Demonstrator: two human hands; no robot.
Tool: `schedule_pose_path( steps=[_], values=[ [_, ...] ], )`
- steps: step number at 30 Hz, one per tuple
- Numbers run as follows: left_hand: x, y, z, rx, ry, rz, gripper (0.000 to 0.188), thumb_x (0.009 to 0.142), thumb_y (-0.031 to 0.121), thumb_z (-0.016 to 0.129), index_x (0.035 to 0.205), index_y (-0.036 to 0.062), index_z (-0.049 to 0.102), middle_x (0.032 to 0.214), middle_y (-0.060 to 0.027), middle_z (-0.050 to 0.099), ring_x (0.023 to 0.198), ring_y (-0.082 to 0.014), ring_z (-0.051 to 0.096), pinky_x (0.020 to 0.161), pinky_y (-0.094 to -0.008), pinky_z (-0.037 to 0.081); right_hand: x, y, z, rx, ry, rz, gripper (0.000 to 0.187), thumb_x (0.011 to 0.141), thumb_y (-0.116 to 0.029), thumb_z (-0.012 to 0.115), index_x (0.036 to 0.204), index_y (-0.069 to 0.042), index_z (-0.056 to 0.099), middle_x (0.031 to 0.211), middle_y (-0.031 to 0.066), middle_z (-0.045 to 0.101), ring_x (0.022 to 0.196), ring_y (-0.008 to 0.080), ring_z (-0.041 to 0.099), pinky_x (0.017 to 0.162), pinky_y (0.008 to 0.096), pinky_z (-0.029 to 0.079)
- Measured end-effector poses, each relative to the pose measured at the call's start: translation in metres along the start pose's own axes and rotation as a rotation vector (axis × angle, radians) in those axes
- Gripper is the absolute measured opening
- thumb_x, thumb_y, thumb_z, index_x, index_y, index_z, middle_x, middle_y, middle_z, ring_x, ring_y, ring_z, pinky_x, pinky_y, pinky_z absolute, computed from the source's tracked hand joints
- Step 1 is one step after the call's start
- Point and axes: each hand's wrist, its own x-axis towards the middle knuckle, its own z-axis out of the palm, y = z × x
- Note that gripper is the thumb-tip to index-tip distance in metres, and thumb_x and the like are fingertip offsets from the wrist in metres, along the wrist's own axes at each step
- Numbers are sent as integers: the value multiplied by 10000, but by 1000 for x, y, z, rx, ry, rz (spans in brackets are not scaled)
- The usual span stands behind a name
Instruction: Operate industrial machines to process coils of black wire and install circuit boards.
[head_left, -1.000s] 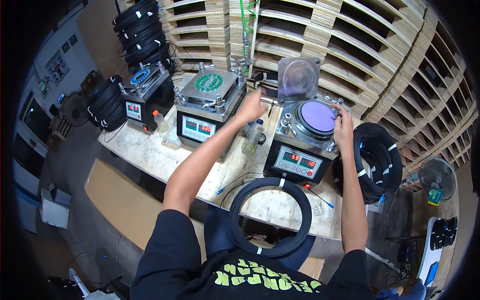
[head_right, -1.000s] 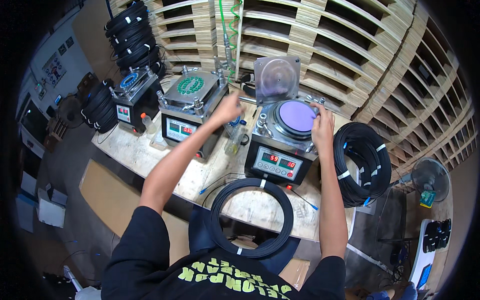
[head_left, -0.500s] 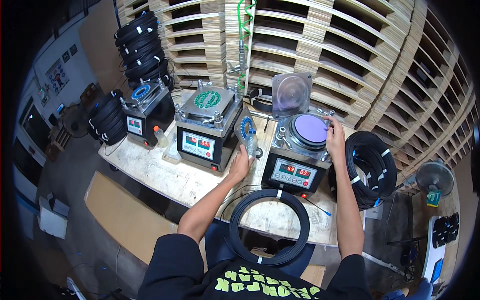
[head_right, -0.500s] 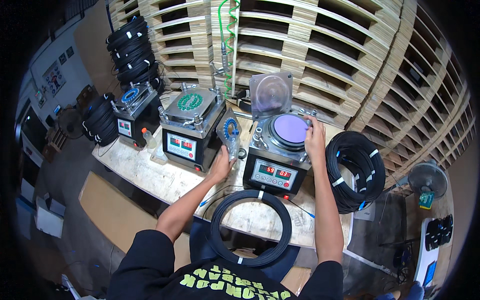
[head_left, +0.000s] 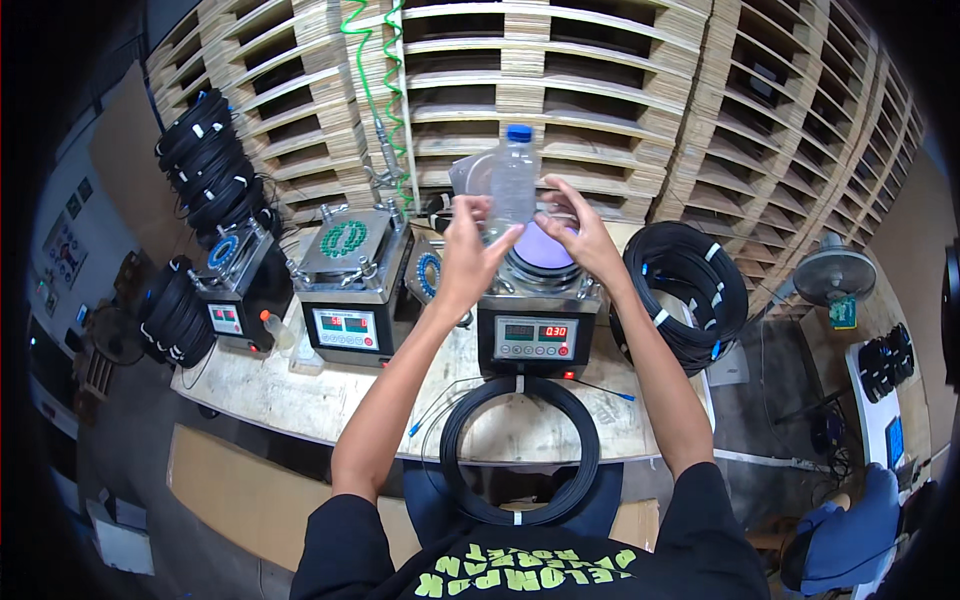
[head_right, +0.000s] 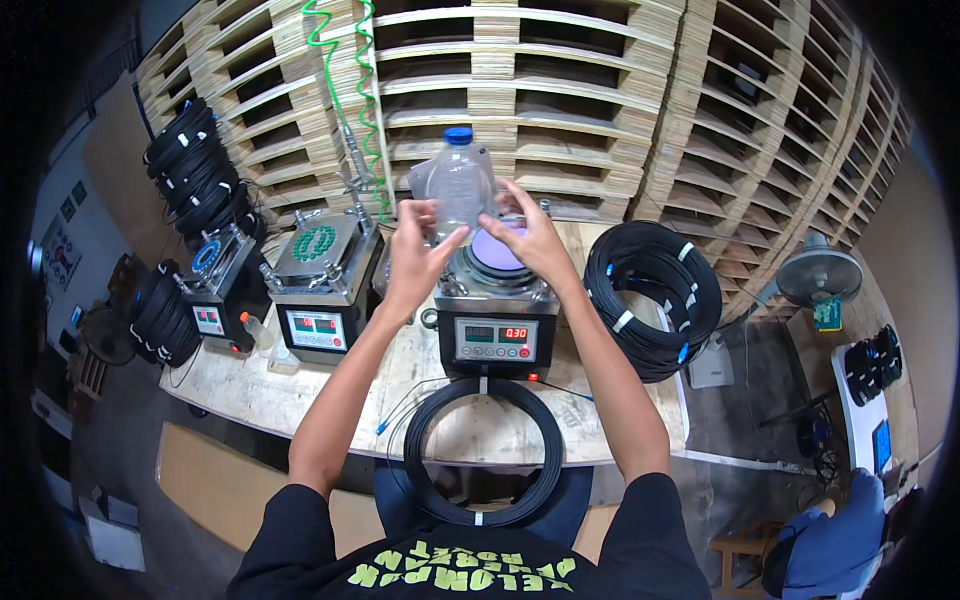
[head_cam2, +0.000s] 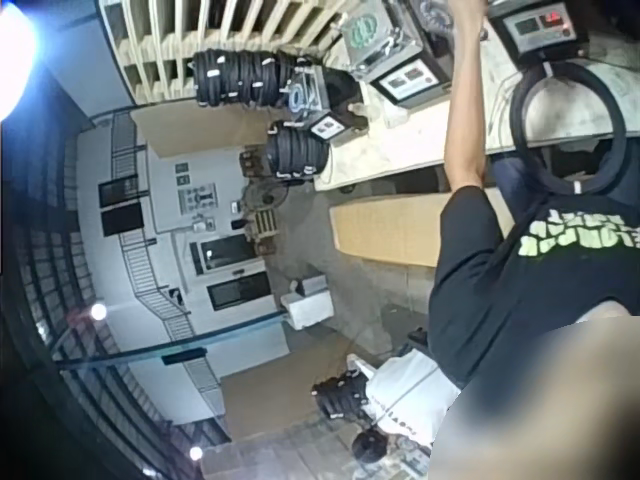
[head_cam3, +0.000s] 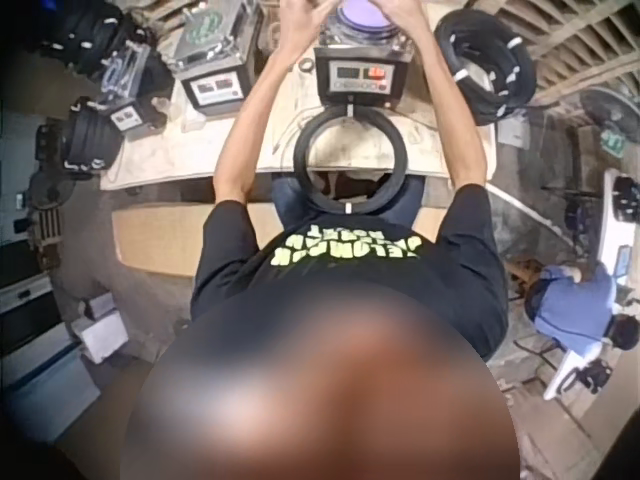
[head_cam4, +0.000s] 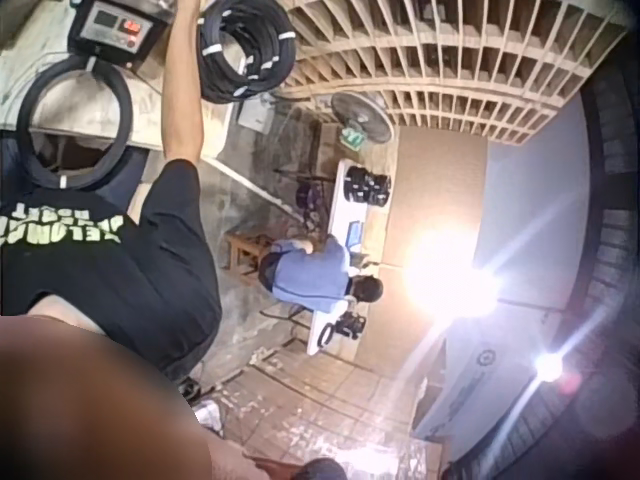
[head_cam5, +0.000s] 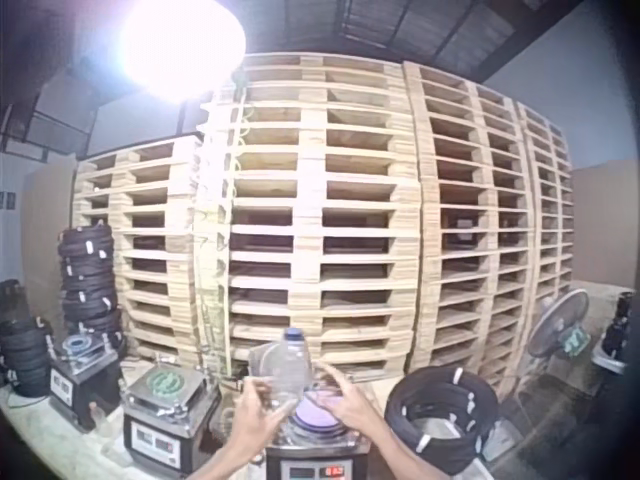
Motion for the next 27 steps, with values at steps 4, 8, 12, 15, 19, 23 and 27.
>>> schedule_pose_path(
  steps=[4, 8, 12, 15, 19, 23, 27],
  values=[
    [4, 4, 33, -45, -188, 126, 435, 826, 215, 789, 1071, -17, 515, 1038, -197, 612, 959, -288, 627, 839, -391, 498, 14, -15, -17, 280, 64, -72, 575, 836, -283, 790, 1272, -22, 521, 1089, 105, 663, 1042, 184, 628, 897, 320, 501],
    [16, -26, 40, 17, 24, 137, 303, 899, 232, 674, 1029, -16, 557, 1051, -203, 539, 1014, -366, 547, 905, -435, 440, 21, -14, -65, -127, -87, 14, 588, 794, -324, 824, 1219, -5, 572, 1065, 108, 680, 983, 177, 647, 864, 331, 516],
    [19, -61, 42, 237, 430, -58, 210, 895, 123, 608, 1065, 16, 547, 1141, -183, 444, 1135, -352, 428, 1003, -471, 329, 26, -14, -83, -777, -392, -11, 657, 744, -400, 827, 1234, -37, 582, 1118, 175, 682, 1036, 317, 657, 869, 442, 525],
    [13, -79, 49, 321, 413, -98, 228, 856, 66, 616, 1069, 20, 548, 1154, -188, 428, 1138, -358, 424, 1006, -475, 328, 30, -21, -86, -994, -616, -18, 663, 724, -431, 821, 1241, -80, 601, 1133, 212, 663, 1079, 397, 622, 860, 487, 520],
    [11, -92, 53, 236, 330, -168, 251, 810, -42, 562, 1051, 19, 526, 1173, -203, 429, 1131, -387, 458, 988, -464, 372, 53, -32, -67, -1292, -822, -184, 513, 674, -304, 852, 1105, -82, 685, 964, 171, 708, 979, 359, 673, 788, 437, 542],
    [10, -94, 52, 261, 314, -174, 286, 794, -75, 540, 1061, 16, 499, 1173, -212, 432, 1113, -405, 484, 964, -464, 401, 69, -47, -40, -1481, -928, -411, 186, 738, -221, 785, 847, -89, 712, 820, 101, 724, 840, 284, 721, 681, 400, 558],
    [9, -91, 50, 238, 297, -181, 339, 779, -90, 546, 1092, 18, 473, 1165, -220, 432, 1093, -424, 502, 933, -472, 424, 74, -57, -8, -1523, -940, -444, 72, 733, -63, 694, 787, -103, 720, 829, 94, 729, 833, 261, 729, 674, 387, 562]
  ],
)
